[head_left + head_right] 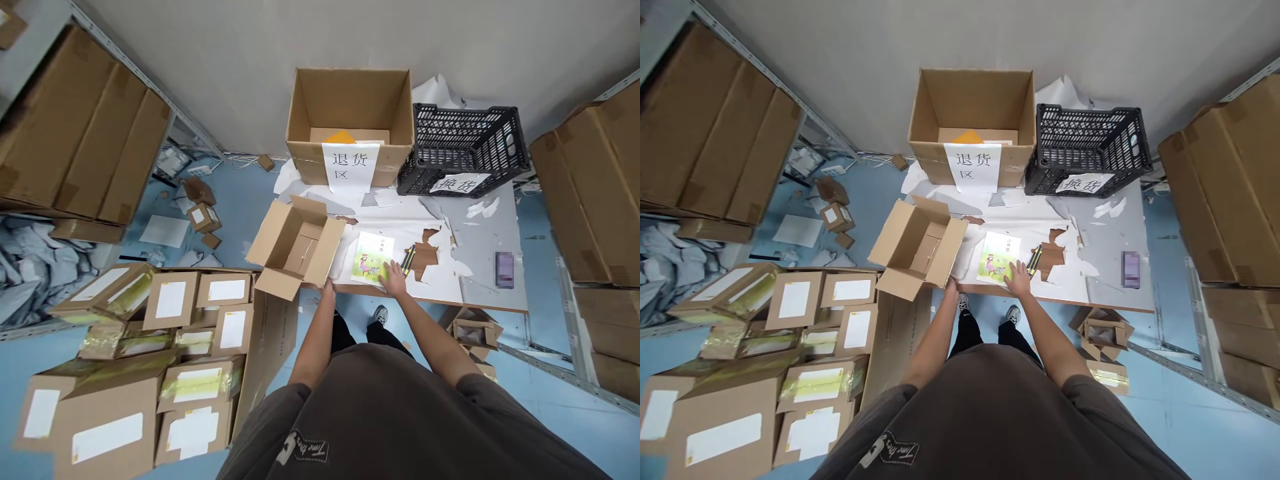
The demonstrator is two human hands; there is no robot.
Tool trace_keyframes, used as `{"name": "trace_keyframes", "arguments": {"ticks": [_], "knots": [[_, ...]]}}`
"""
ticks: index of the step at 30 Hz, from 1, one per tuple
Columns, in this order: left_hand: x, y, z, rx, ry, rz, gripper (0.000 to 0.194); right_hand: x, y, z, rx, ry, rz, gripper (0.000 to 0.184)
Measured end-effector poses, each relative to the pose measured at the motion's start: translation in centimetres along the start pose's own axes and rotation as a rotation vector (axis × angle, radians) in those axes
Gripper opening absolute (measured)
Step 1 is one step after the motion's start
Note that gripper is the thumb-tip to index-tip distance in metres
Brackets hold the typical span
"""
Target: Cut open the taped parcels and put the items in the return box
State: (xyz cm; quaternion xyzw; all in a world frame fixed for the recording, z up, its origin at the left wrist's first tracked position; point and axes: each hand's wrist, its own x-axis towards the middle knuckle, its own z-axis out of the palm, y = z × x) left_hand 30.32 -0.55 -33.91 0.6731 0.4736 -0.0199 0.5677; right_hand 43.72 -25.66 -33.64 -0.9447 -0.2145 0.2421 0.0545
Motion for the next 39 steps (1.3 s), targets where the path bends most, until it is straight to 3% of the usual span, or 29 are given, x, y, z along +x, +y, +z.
{"name": "trace_keyframes", "arguments": {"ticks": [4, 7, 9, 11, 15, 20, 23, 26, 32, 36, 39], "knots": [[-2.8, 0.4, 2.3, 0.064, 0.068, 0.101, 0.03, -0.6, 0.5, 0.7, 0.058, 0.035, -0.02, 0.069], [-2.3, 2.1, 5.1, 0.266, -0.093, 0.271, 0.029, -0.4, 0.6, 1.1, 0.069, -0.031, -0.052, 0.071], [-0.7, 3.4, 6.7, 0.449, -0.158, 0.236, 0.035, -0.1, 0.4, 1.4, 0.064, -0.103, -0.064, 0.073], [1.1, 4.4, 7.6, 0.565, -0.136, 0.119, 0.042, 0.1, 0.2, 1.8, 0.053, -0.151, -0.062, 0.074], [3.7, 4.8, 8.0, 0.601, -0.095, 0.015, 0.048, 0.3, -0.3, 2.3, 0.05, -0.15, -0.067, 0.072], [4.4, 4.9, 7.1, 0.593, -0.126, 0.033, 0.036, 0.4, -0.4, 2.3, 0.072, -0.155, -0.068, 0.072], [4.4, 5.3, 7.0, 0.598, -0.087, 0.096, 0.03, 0.6, -0.4, 2.2, 0.085, -0.165, -0.057, 0.073], [4.2, 5.3, 7.2, 0.476, -0.087, 0.13, 0.031, 0.8, -0.3, 2.2, 0.105, -0.161, -0.046, 0.071], [2.9, 4.6, 7.4, 0.141, -0.327, 0.064, 0.045, 0.9, 0.5, 2.4, 0.282, -0.1, -0.041, 0.068], [1.4, 4.8, 6.3, -0.193, -0.515, 0.058, 0.052, 1.0, 1.0, 0.9, 0.679, 0.062, 0.099, 0.085], [0.1, 5.9, 5.1, -0.341, -0.604, 0.069, 0.061, 0.6, 1.3, -2.2, 1.089, 0.032, 0.157, 0.106]]}}
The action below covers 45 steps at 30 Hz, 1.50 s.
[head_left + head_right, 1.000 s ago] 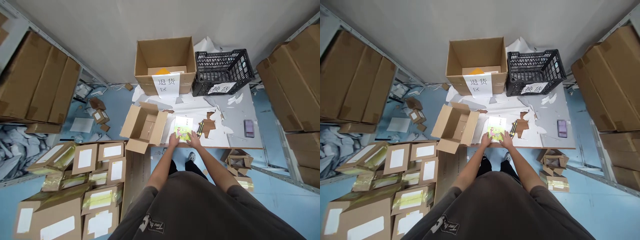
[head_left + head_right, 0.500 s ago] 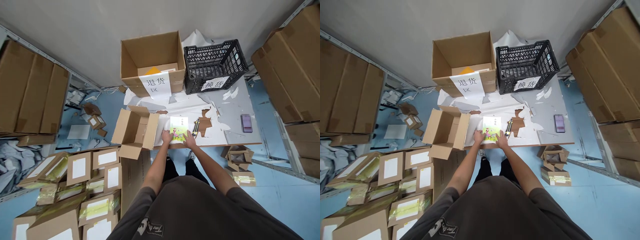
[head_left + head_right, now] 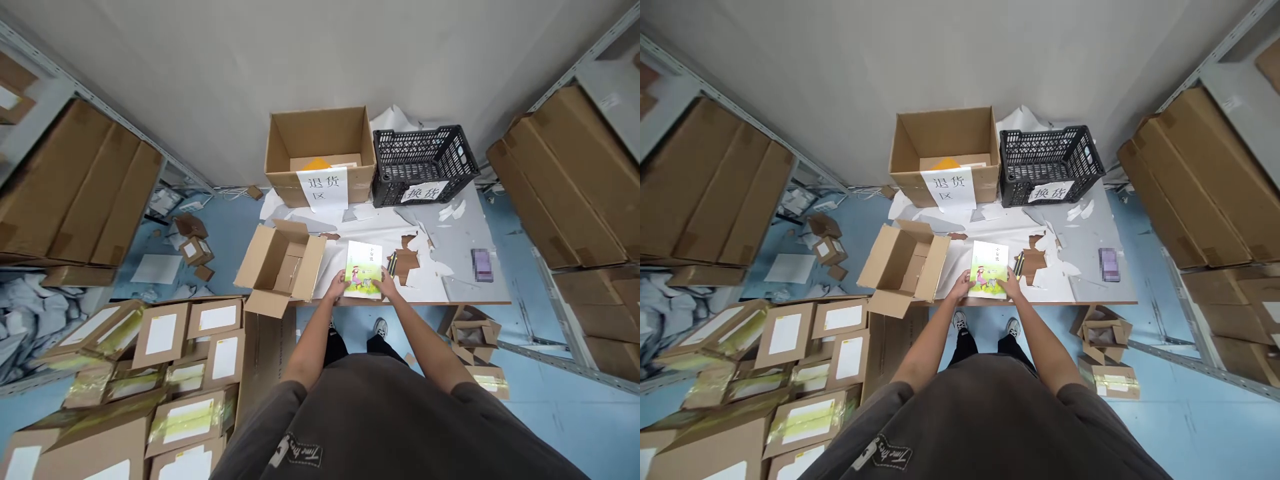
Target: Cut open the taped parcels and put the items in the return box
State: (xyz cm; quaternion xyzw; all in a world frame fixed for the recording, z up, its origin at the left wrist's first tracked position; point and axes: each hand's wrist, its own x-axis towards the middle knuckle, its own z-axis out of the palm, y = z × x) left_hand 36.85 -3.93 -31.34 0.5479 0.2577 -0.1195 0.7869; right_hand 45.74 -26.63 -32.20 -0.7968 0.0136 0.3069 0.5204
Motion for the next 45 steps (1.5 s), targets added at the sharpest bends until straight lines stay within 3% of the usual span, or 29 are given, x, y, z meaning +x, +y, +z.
{"name": "trace_keyframes", "arguments": {"ticks": [2, 5, 9, 12, 20, 23, 25, 26, 28, 30, 32, 34, 37, 40, 42, 45], "knots": [[-1.2, 1.5, 0.2, -0.019, -0.053, 0.057, 0.066, -0.9, -2.4, -1.7, 0.226, -0.097, 0.036, 0.112], [-3.3, 4.6, 0.2, -0.055, -0.143, 0.165, 0.081, -2.9, -6.5, -4.4, 0.417, -0.243, -0.002, 0.105], [-6.1, 9.0, -0.9, -0.074, -0.251, 0.208, 0.113, -5.4, -11.5, -6.7, 0.483, -0.409, -0.123, 0.093], [-7.6, 11.3, -1.5, -0.039, -0.28, 0.215, 0.12, -6.4, -14.1, -7.0, 0.485, -0.466, -0.191, 0.09], [-9.3, 13.1, -1.0, 0.029, -0.212, 0.276, 0.119, -7.3, -16.2, -7.2, 0.495, -0.535, -0.262, 0.081], [-10.2, 14.0, -0.7, 0.18, 0.004, 0.342, 0.107, -7.7, -16.6, -7.6, 0.488, -0.486, -0.273, 0.075], [-10.9, 14.6, 0.2, 0.317, 0.215, 0.418, 0.091, -8.1, -17.1, -7.5, 0.481, -0.435, -0.283, 0.076], [-11.2, 14.8, 1.0, 0.376, 0.264, 0.455, 0.082, -8.3, -17.5, -7.3, 0.475, -0.41, -0.29, 0.077], [-11.6, 14.8, 3.5, 0.466, 0.199, 0.521, 0.075, -8.9, -18.3, -6.6, 0.449, -0.363, -0.315, 0.079], [-11.6, 14.6, 6.5, 0.532, 0.05, 0.61, 0.087, -9.6, -19.1, -5.4, 0.407, -0.336, -0.373, 0.078], [-11.3, 14.3, 9.0, 0.551, 0.028, 0.688, 0.101, -10.4, -19.9, -4.1, 0.351, -0.325, -0.465, 0.074], [-10.9, 14.5, 10.3, 0.495, 0.068, 0.725, 0.099, -11.1, -20.4, -3.0, 0.281, -0.328, -0.551, 0.066], [-10.7, 15.6, 9.1, 0.321, 0.061, 0.721, 0.088, -11.5, -20.6, -2.7, 0.147, -0.321, -0.621, 0.06], [-11.1, 16.8, 6.0, 0.111, -0.073, 0.661, 0.099, -10.9, -20.2, -4.0, 0.022, -0.127, -0.612, 0.071], [-11.5, 17.2, 3.9, 0.012, -0.158, 0.589, 0.11, -10.2, -19.8, -5.1, 0.054, -0.013, -0.507, 0.083], [-11.9, 17.4, 1.5, -0.038, -0.224, 0.502, 0.118, -9.4, -19.1, -6.3, 0.257, -0.166, -0.32, 0.089]]}}
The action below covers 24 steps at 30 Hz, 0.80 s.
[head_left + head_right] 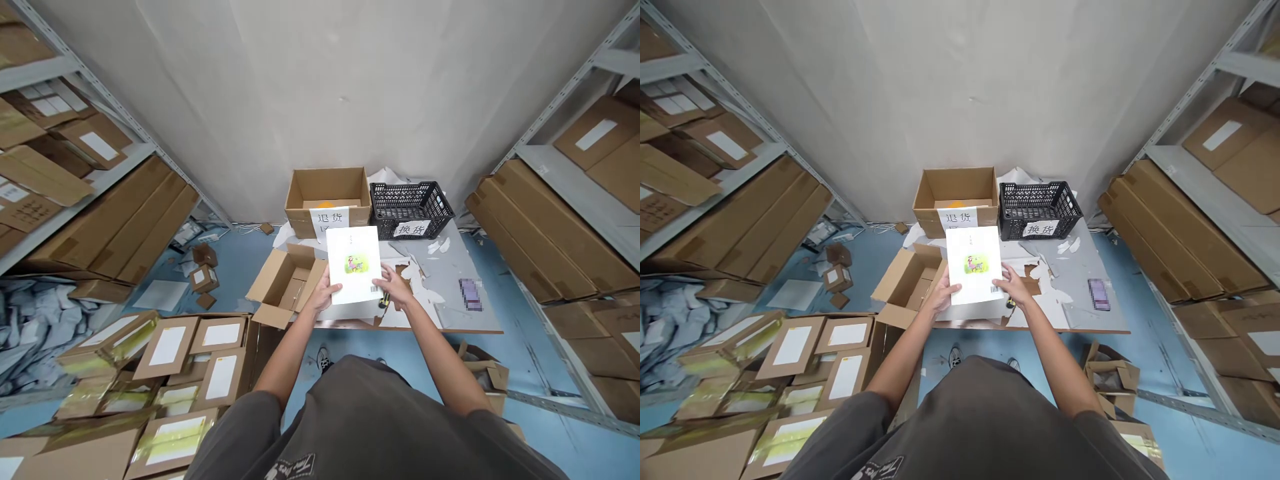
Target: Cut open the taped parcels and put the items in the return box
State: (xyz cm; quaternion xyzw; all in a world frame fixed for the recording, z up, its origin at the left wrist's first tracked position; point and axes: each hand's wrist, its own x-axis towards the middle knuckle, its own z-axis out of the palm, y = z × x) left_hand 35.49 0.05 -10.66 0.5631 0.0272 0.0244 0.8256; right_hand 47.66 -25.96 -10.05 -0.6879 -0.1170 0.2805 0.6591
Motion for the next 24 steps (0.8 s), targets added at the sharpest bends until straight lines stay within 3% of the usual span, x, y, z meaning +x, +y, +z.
{"name": "trace_keyframes", "arguments": {"ticks": [3, 6, 12, 15, 19, 21, 24], "knots": [[-0.3, 0.4, -1.8, 0.051, -0.043, -0.091, 0.115, -0.1, 0.5, -0.7, 0.183, -0.112, 0.035, 0.08], [-0.4, 0.7, -3.0, 0.122, -0.077, -0.177, 0.109, -0.5, 0.6, -1.0, 0.23, -0.093, 0.034, 0.076], [-0.2, 0.0, -3.3, 0.141, -0.073, -0.17, 0.107, -1.1, 0.3, -1.6, 0.217, -0.105, 0.07, 0.074], [0.0, -0.3, -3.2, 0.202, 0.014, -0.137, 0.105, -1.3, 0.1, -1.7, 0.216, -0.112, 0.048, 0.071], [0.5, -0.6, -0.6, 0.445, 0.356, 0.021, 0.092, -1.3, -0.3, -0.7, 0.204, -0.066, -0.057, 0.074], [0.7, -1.1, 2.2, 0.472, 0.312, 0.058, 0.086, -1.6, -0.6, 0.6, 0.12, -0.029, -0.146, 0.074], [1.3, -1.8, 6.5, 0.367, 0.088, 0.106, 0.09, -2.6, -1.1, 3.3, -0.087, -0.03, -0.299, 0.07]]}}
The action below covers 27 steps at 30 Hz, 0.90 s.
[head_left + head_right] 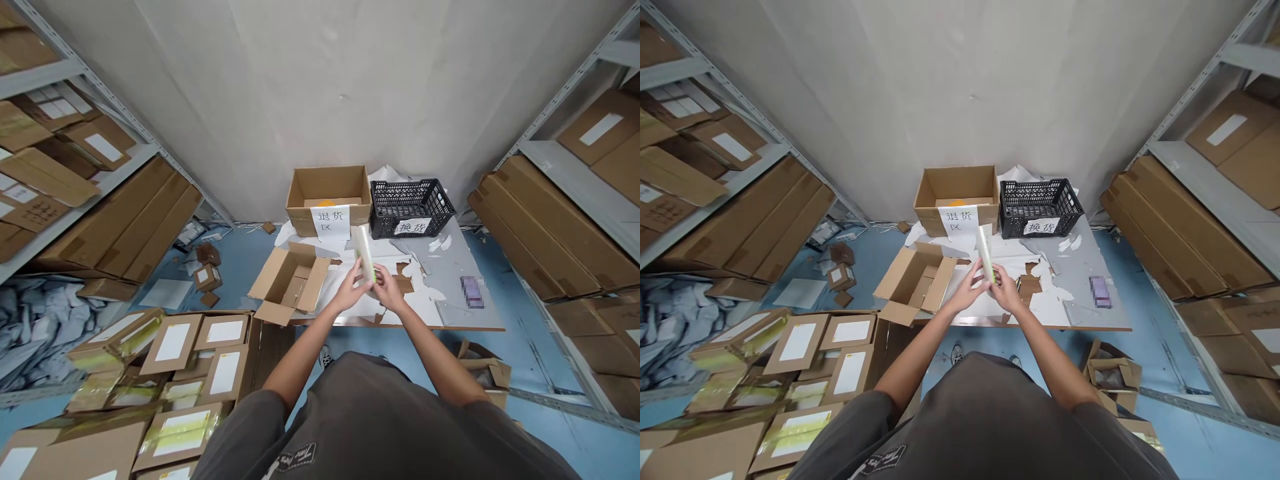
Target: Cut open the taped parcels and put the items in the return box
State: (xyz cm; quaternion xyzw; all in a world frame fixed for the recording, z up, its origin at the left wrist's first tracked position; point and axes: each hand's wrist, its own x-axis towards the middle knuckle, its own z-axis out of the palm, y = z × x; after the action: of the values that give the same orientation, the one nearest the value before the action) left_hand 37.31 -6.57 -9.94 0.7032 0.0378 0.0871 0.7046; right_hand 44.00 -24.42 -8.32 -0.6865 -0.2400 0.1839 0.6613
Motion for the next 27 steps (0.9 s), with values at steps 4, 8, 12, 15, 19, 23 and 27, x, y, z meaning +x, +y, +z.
{"name": "trace_keyframes", "arguments": {"ticks": [4, 8, 12, 15, 19, 23, 27], "knots": [[1.0, 1.4, 0.9, -0.103, 0.011, 0.047, 0.094, -1.3, -1.0, 1.8, -0.186, -0.142, -0.141, 0.065], [1.4, 2.7, -3.3, -0.294, -0.099, 0.004, 0.105, -0.6, -0.8, -0.4, -0.247, 0.04, -0.054, 0.082], [0.8, 2.9, -6.5, -0.406, -0.227, -0.152, 0.115, 1.2, 0.1, -3.7, 0.067, 0.11, 0.258, 0.098], [0.7, 2.4, -6.8, -0.433, -0.272, -0.221, 0.115, 1.8, 0.6, -5.2, 0.298, 0.003, 0.372, 0.084], [1.4, 1.9, -6.1, -0.358, -0.261, -0.235, 0.11, 1.6, 1.1, -6.4, 0.369, 0.001, 0.359, 0.07], [2.4, 2.1, -4.8, -0.306, -0.221, -0.205, 0.108, 2.2, 1.1, -8.3, 0.395, 0.005, 0.344, 0.068], [3.8, 2.3, -3.7, -0.305, -0.162, -0.194, 0.111, 4.2, 0.5, -10.7, 0.402, -0.019, 0.326, 0.068]]}}
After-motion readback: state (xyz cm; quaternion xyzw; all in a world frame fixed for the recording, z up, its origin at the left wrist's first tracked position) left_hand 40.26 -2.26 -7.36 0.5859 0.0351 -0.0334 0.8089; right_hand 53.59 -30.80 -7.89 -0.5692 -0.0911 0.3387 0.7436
